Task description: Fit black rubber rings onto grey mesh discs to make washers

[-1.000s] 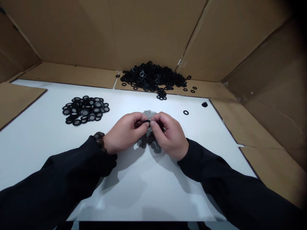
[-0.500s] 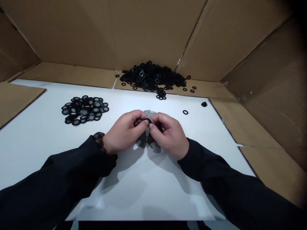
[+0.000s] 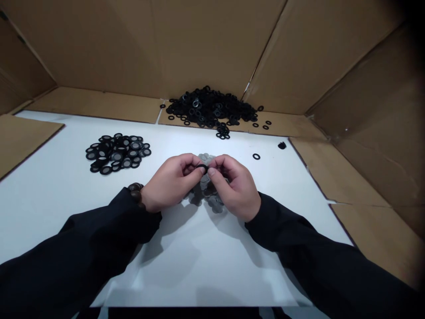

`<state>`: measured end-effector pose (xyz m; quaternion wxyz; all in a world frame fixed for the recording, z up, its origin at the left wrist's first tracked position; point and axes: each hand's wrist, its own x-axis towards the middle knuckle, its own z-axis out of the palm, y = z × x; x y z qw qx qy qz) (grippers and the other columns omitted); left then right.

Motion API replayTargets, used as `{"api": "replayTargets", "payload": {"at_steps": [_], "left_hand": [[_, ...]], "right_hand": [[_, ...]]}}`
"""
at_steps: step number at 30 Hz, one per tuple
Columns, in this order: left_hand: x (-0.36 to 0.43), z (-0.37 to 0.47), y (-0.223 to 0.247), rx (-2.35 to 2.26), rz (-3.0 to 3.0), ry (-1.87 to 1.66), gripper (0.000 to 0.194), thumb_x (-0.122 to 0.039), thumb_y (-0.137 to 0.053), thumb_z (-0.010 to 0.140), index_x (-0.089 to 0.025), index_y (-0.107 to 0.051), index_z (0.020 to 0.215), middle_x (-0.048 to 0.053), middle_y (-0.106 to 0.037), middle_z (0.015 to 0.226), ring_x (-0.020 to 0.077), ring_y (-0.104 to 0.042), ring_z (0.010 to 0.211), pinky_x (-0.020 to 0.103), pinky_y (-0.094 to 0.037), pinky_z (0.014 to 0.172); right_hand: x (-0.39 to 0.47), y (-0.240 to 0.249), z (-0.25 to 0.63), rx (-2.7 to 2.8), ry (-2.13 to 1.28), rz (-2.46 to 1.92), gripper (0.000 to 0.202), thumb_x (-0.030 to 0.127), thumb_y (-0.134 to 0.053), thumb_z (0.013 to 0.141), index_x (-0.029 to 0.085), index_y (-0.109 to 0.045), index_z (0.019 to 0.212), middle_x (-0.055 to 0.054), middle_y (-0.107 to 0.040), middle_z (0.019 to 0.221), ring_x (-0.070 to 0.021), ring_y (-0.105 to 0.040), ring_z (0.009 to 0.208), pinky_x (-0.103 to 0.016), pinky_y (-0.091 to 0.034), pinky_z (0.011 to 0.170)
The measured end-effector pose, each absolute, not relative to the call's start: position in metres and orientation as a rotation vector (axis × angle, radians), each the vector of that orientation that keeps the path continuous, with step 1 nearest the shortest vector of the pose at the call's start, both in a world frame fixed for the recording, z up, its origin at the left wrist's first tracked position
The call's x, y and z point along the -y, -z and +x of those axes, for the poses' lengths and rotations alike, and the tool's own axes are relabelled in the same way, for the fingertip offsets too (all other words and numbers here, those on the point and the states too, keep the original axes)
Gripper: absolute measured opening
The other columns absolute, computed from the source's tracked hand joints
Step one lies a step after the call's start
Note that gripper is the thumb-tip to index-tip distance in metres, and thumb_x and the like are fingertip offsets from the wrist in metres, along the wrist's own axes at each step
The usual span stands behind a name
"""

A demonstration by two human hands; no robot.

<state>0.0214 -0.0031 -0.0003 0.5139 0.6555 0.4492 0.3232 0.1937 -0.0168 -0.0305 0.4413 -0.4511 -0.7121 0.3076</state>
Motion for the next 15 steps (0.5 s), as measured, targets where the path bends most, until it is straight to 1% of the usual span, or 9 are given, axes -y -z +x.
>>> {"api": "replayTargets", "payload": {"at_steps": [2,5,7,11,12,15], "left_hand": [[0.0035,0.0213,-0.002,-1.096,1.539,-0.78,0.012,-0.029,-0.056,0.086,-0.017,-0.057,0.083,-0.005,-0.051,0.061,0.0071,-0.041,0.047,0.02,-0.034,0.043],[0.0037,0.0209,-0.0021,-1.094,1.561,-0.776,0.012,-0.029,-0.056,0.086,-0.018,-0.057,0.082,-0.005,-0.05,0.06,0.0071,-0.04,0.046,0.021,-0.034,0.043],[0.0037,0.021,0.0004,-1.087,1.621,-0.784,0.012,-0.029,-0.056,0.085,-0.018,-0.058,0.081,-0.004,-0.05,0.062,0.008,-0.041,0.05,0.021,-0.035,0.046],[0.0036,0.0214,0.0044,-1.044,1.769,-0.78,0.013,-0.025,-0.058,0.083,-0.017,-0.058,0.072,-0.001,-0.054,0.068,0.0109,-0.047,0.063,0.023,-0.04,0.057],[0.0036,0.0213,0.004,-1.047,1.767,-0.774,0.013,-0.025,-0.058,0.083,-0.017,-0.058,0.072,-0.001,-0.054,0.068,0.0109,-0.047,0.063,0.024,-0.041,0.057],[0.0035,0.0197,-0.0003,-1.12,1.667,-0.798,0.013,-0.029,-0.057,0.084,-0.017,-0.058,0.078,-0.002,-0.051,0.064,0.0097,-0.044,0.056,0.022,-0.037,0.05]], "right_hand": [[0.017,0.0301,0.1931,1.79,-0.745,-1.115,0.006,0.025,-0.055,0.09,0.019,-0.056,0.09,-0.001,-0.055,0.077,-0.0129,-0.05,0.065,-0.029,-0.043,0.061],[0.0169,0.0282,0.1925,1.837,-0.652,-1.12,0.007,0.022,-0.055,0.089,0.019,-0.056,0.083,-0.001,-0.054,0.073,-0.0133,-0.049,0.065,-0.029,-0.042,0.061],[0.0165,0.0271,0.1927,1.841,-0.602,-1.113,0.007,0.021,-0.054,0.089,0.019,-0.055,0.082,0.0,-0.054,0.073,-0.0131,-0.048,0.065,-0.029,-0.042,0.061],[0.0162,0.0262,0.1945,1.831,-0.56,-1.105,0.007,0.021,-0.052,0.09,0.019,-0.055,0.085,-0.001,-0.055,0.076,-0.0134,-0.05,0.067,-0.029,-0.043,0.064],[0.0165,0.026,0.1948,1.832,-0.554,-1.102,0.007,0.022,-0.052,0.091,0.019,-0.056,0.086,-0.001,-0.055,0.078,-0.0135,-0.051,0.068,-0.029,-0.043,0.064],[0.0181,0.0254,0.1941,1.844,-0.56,-1.08,0.005,0.022,-0.053,0.09,0.019,-0.056,0.088,-0.001,-0.055,0.08,-0.0134,-0.05,0.068,-0.029,-0.043,0.064]]}}
